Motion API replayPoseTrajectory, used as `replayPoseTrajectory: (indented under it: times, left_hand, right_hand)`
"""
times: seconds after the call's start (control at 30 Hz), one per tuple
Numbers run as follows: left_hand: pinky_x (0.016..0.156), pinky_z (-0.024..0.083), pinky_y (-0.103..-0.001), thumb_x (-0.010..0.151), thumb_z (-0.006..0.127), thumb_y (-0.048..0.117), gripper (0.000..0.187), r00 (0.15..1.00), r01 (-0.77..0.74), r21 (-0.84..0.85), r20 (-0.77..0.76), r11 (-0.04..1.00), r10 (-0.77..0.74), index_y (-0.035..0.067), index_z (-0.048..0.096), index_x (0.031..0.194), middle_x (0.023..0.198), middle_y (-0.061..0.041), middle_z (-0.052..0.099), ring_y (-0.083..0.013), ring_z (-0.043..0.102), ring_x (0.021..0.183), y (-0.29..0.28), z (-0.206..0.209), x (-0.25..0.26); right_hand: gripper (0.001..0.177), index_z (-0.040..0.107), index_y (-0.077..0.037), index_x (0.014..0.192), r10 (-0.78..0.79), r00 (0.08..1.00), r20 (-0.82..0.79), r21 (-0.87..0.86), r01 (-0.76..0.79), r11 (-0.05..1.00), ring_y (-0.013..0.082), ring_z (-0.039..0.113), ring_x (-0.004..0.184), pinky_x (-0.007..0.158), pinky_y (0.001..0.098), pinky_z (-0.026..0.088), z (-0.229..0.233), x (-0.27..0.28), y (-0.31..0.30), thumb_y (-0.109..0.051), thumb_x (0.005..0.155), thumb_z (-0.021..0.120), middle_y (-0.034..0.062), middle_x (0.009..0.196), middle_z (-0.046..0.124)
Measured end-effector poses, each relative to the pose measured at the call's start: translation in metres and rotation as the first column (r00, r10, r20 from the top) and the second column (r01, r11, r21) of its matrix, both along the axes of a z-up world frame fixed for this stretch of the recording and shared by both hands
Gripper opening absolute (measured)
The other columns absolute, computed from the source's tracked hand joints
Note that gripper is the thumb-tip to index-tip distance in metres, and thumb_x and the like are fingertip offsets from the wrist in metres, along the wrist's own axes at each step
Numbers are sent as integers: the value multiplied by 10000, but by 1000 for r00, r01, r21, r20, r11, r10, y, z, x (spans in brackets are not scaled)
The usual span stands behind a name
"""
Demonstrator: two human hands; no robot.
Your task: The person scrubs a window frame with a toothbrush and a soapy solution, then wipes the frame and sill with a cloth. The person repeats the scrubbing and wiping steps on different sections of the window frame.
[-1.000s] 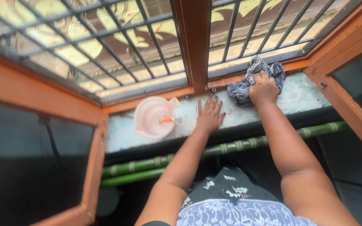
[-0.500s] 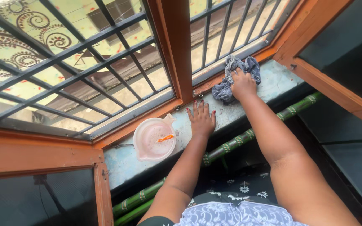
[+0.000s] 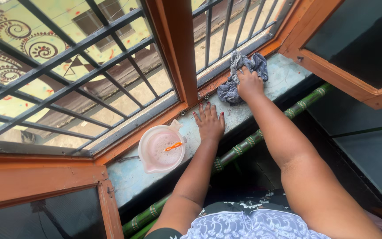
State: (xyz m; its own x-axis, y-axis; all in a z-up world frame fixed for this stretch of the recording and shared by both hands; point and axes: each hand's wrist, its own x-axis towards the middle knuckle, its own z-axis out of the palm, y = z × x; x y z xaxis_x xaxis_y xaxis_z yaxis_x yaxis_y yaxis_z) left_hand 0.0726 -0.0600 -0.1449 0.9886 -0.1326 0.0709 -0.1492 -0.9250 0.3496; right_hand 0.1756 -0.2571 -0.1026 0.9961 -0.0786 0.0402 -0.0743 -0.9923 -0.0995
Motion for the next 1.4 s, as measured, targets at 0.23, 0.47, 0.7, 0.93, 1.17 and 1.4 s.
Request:
replayPoseTrajectory:
  times: [0.23,0.47,0.7,0.93,1.17,1.4]
  left_hand:
    - [1240,82,-602,1021,430,466,555,1000,4,6,7,1000,-4,125,502,1452,1576,-82,408,-337,229,1534,3,-1,1]
    - [1234,82,-593,998,448,472,584,999,22,11,36,1000,-23,131,489,1470,1589,-68,394,-335,222,1535,5,-2,-1]
    - [1230,85,-585,1008,443,482,599,998,37,-9,49,999,-36,119,487,1482,1597,-86,396,-347,232,1528,7,-10,-4]
    - [1245,90,-571,1017,447,499,626,999,31,30,43,999,-33,96,486,1494,1594,-109,411,-355,247,1526,3,-17,-1]
    - [1236,99,-566,990,468,479,621,994,29,29,107,999,-32,74,530,1456,1569,-114,430,-358,237,1522,1,-22,-2]
    - [1263,122,-554,1018,483,468,599,996,32,103,75,994,-40,24,556,1413,1576,-98,436,-361,247,1540,7,-18,-4]
  right_hand:
    - [590,605,-180,1431,-13,1000,3,-33,13,999,349,564,1192,956,491,504,-3,-1,4,-241,860,738,40,1553,465]
    - [591,604,-210,1431,2,1000,21,-42,-1,999,338,563,1198,963,494,502,-4,-12,7,-202,849,709,20,1536,480]
    - [561,619,-169,1406,50,998,40,-73,-47,996,335,576,1171,911,502,525,-4,-10,7,-194,850,693,42,1513,501]
    - [563,637,-144,1378,84,995,51,-29,-82,996,338,591,1145,893,495,538,-1,-9,2,-191,821,704,59,1493,523]
    - [562,634,-151,1384,81,994,79,108,-90,990,368,602,1118,930,487,529,-8,-20,1,-164,824,679,66,1479,547]
    - [557,615,-245,1397,485,857,174,-170,-459,872,278,587,1118,926,543,498,-8,-31,57,-218,842,650,13,1387,594]
